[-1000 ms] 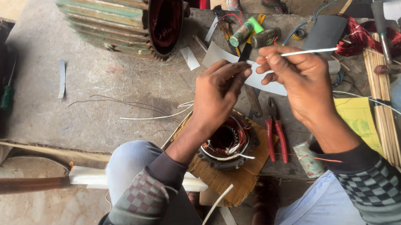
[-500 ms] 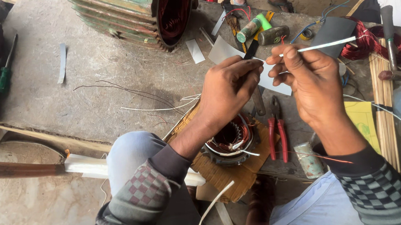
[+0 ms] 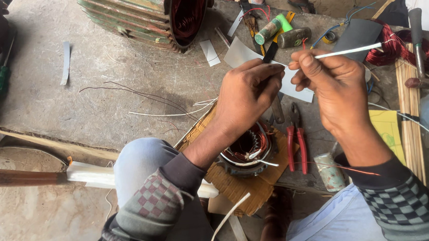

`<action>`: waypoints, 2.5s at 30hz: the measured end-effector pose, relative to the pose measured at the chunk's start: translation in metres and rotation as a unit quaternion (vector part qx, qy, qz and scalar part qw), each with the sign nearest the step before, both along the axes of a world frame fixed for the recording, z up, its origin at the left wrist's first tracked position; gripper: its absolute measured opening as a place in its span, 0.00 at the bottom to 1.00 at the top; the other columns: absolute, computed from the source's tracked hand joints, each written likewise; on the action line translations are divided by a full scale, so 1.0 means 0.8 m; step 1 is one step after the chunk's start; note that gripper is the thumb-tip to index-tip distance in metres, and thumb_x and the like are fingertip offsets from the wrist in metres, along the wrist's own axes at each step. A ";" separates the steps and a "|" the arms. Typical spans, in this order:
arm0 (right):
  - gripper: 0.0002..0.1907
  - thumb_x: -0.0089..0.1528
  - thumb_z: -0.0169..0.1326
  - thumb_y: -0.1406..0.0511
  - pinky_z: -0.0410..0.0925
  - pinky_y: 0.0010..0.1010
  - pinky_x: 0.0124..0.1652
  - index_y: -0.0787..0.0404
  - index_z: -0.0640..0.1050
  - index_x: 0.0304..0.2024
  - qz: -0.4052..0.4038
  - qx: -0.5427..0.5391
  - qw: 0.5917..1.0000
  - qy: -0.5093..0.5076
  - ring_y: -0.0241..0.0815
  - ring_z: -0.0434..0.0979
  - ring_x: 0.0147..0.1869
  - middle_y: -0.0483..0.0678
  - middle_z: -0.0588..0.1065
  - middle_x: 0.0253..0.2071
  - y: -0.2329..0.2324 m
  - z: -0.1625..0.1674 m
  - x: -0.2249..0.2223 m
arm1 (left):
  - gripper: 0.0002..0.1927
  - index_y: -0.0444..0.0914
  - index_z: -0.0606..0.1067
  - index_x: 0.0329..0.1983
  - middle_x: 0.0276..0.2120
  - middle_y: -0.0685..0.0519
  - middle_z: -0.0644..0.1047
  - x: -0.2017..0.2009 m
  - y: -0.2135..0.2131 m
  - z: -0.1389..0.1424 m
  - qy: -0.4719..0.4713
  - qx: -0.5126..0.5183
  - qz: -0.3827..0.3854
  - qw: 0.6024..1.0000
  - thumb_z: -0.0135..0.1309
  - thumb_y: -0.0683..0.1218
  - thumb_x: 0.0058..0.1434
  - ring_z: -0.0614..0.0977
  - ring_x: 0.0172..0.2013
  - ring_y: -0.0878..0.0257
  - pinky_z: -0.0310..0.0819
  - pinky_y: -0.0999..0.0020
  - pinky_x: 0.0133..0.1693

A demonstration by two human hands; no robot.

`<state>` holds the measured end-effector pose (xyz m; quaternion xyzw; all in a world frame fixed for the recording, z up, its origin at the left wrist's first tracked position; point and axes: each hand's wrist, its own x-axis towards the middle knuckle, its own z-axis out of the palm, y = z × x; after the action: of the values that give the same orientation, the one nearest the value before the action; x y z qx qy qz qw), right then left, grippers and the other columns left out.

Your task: The person sits on the floor rewinding an electric motor stator. They insert white insulating sleeves into the stator slots, cut copper magnet wire with scissors, use pliers to trim and position wire ends, and thread the copper wire through the stator slots by hand.

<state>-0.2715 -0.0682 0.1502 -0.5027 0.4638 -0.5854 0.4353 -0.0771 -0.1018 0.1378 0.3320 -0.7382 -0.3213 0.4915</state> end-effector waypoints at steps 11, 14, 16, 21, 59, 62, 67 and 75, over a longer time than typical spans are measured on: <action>0.07 0.65 0.65 0.67 0.67 0.23 0.37 0.65 0.81 0.40 -0.022 -0.003 1.000 0.019 0.31 0.75 0.33 0.46 0.80 0.34 -0.008 -0.016 0.010 | 0.09 0.37 0.83 0.40 0.32 0.48 0.82 0.009 -0.007 0.004 -0.028 0.026 -0.036 0.999 0.63 0.46 0.61 0.86 0.30 0.58 0.79 0.65 0.34; 0.07 0.65 0.66 0.67 0.66 0.23 0.35 0.65 0.81 0.39 -0.010 0.000 1.000 0.004 0.30 0.73 0.32 0.45 0.78 0.32 -0.011 -0.017 0.015 | 0.09 0.37 0.83 0.39 0.28 0.49 0.83 0.014 -0.011 0.001 -0.013 0.102 -0.076 0.992 0.63 0.48 0.62 0.86 0.27 0.63 0.79 0.68 0.31; 0.08 0.64 0.66 0.66 0.66 0.23 0.34 0.65 0.81 0.38 -0.004 0.015 1.000 0.017 0.30 0.73 0.32 0.45 0.77 0.31 -0.009 -0.018 0.023 | 0.09 0.37 0.84 0.38 0.26 0.50 0.83 0.015 -0.009 -0.003 -0.015 0.129 -0.062 0.990 0.62 0.48 0.62 0.84 0.25 0.65 0.78 0.69 0.30; 0.11 0.61 0.64 0.64 0.66 0.21 0.33 0.63 0.82 0.44 0.014 0.024 0.999 0.024 0.29 0.76 0.34 0.43 0.79 0.33 -0.007 -0.009 0.032 | 0.09 0.38 0.84 0.38 0.23 0.50 0.83 0.014 -0.013 -0.008 -0.034 0.132 -0.028 0.990 0.65 0.48 0.60 0.83 0.23 0.69 0.77 0.70 0.29; 0.17 0.54 0.67 0.56 0.73 0.37 0.38 0.59 0.85 0.40 0.109 0.064 0.898 0.422 0.47 0.84 0.34 0.54 0.82 0.32 -0.017 -0.079 0.055 | 0.13 0.33 0.82 0.43 0.34 0.42 0.84 0.081 -0.032 -0.055 -0.208 0.101 0.000 0.973 0.63 0.37 0.53 0.87 0.33 0.55 0.82 0.63 0.36; 0.16 0.57 0.65 0.56 0.73 0.37 0.40 0.59 0.85 0.41 0.117 0.084 0.896 0.420 0.47 0.86 0.37 0.53 0.82 0.34 -0.025 -0.072 0.051 | 0.11 0.33 0.82 0.43 0.32 0.44 0.84 0.082 -0.034 -0.046 -0.204 0.169 0.011 0.964 0.60 0.36 0.56 0.87 0.28 0.58 0.82 0.65 0.33; 0.12 0.61 0.62 0.60 0.72 0.40 0.43 0.62 0.85 0.41 0.168 -0.012 0.881 0.442 0.52 0.83 0.43 0.54 0.82 0.38 -0.025 -0.082 0.061 | 0.14 0.34 0.82 0.42 0.30 0.47 0.85 0.079 -0.032 -0.040 -0.242 0.195 -0.056 0.949 0.57 0.34 0.51 0.87 0.26 0.62 0.82 0.67 0.31; 0.11 0.58 0.62 0.62 0.74 0.37 0.43 0.59 0.84 0.42 0.167 0.042 0.894 0.413 0.47 0.86 0.41 0.52 0.83 0.37 -0.023 -0.062 0.069 | 0.09 0.36 0.83 0.40 0.31 0.46 0.84 0.083 -0.031 -0.047 -0.286 0.165 -0.036 0.943 0.58 0.38 0.56 0.88 0.29 0.58 0.82 0.65 0.35</action>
<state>-0.2163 -0.0864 0.1004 -0.7504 0.5352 -0.2238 0.3169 -0.0108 -0.1265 0.0998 0.4595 -0.7957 -0.3481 0.1860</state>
